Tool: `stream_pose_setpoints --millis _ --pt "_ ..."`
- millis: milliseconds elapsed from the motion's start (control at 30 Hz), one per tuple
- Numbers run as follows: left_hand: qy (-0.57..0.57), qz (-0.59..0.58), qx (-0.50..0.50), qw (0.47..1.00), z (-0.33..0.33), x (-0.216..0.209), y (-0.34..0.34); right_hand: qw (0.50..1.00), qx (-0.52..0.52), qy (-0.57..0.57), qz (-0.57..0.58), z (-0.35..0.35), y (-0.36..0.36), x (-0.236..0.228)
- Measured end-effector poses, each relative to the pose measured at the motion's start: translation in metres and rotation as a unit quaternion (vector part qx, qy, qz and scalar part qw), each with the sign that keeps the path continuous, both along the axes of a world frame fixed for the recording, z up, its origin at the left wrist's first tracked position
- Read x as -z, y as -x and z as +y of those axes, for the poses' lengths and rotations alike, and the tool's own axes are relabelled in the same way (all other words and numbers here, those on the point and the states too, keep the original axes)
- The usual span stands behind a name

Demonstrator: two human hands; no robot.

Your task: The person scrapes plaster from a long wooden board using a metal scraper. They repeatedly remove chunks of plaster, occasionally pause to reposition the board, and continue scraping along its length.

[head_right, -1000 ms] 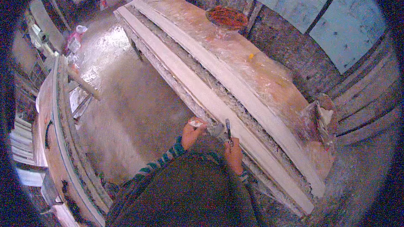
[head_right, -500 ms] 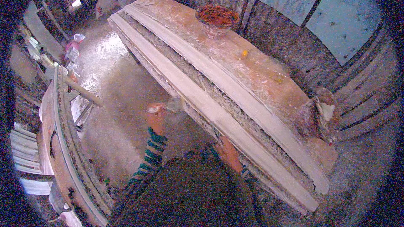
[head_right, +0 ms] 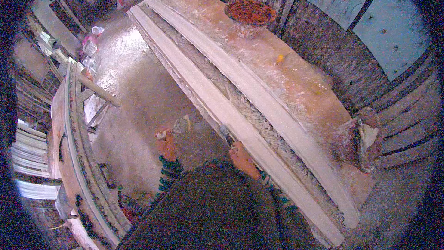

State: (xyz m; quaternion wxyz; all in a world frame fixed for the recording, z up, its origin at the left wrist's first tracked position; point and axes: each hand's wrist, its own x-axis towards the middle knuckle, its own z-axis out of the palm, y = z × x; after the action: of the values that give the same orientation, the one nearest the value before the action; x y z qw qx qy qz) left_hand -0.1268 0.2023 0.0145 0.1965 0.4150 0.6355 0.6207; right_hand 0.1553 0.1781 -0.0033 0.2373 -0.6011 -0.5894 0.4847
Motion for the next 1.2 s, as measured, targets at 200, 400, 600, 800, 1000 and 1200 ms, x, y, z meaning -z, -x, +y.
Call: stream_pose_setpoints --millis 200,400,600,800,1000,1200 --pt "0.012 -0.109 0.004 0.994 -0.022 0.012 0.009 1.000 0.005 0.020 -0.006 0.018 0.018 -0.028" --pt "0.039 -0.156 0.023 0.987 -0.003 -0.002 0.021 0.988 -0.005 -0.113 -0.104 0.008 0.025 -0.007" --pt "0.075 -0.160 0.106 0.978 0.036 -0.005 0.058 0.984 0.024 -0.143 -0.102 0.024 0.056 -0.028" --pt "0.017 -0.117 0.147 0.982 0.066 -0.028 0.072 0.973 0.035 -0.113 -0.200 0.022 0.068 -0.061" --pt "0.053 -0.123 0.193 0.972 0.074 -0.025 0.084 0.956 0.045 -0.079 -0.277 0.001 0.061 -0.089" --pt "0.046 -0.134 0.212 0.967 0.084 -0.023 0.096 0.960 0.085 -0.134 -0.229 0.024 0.095 -0.051"
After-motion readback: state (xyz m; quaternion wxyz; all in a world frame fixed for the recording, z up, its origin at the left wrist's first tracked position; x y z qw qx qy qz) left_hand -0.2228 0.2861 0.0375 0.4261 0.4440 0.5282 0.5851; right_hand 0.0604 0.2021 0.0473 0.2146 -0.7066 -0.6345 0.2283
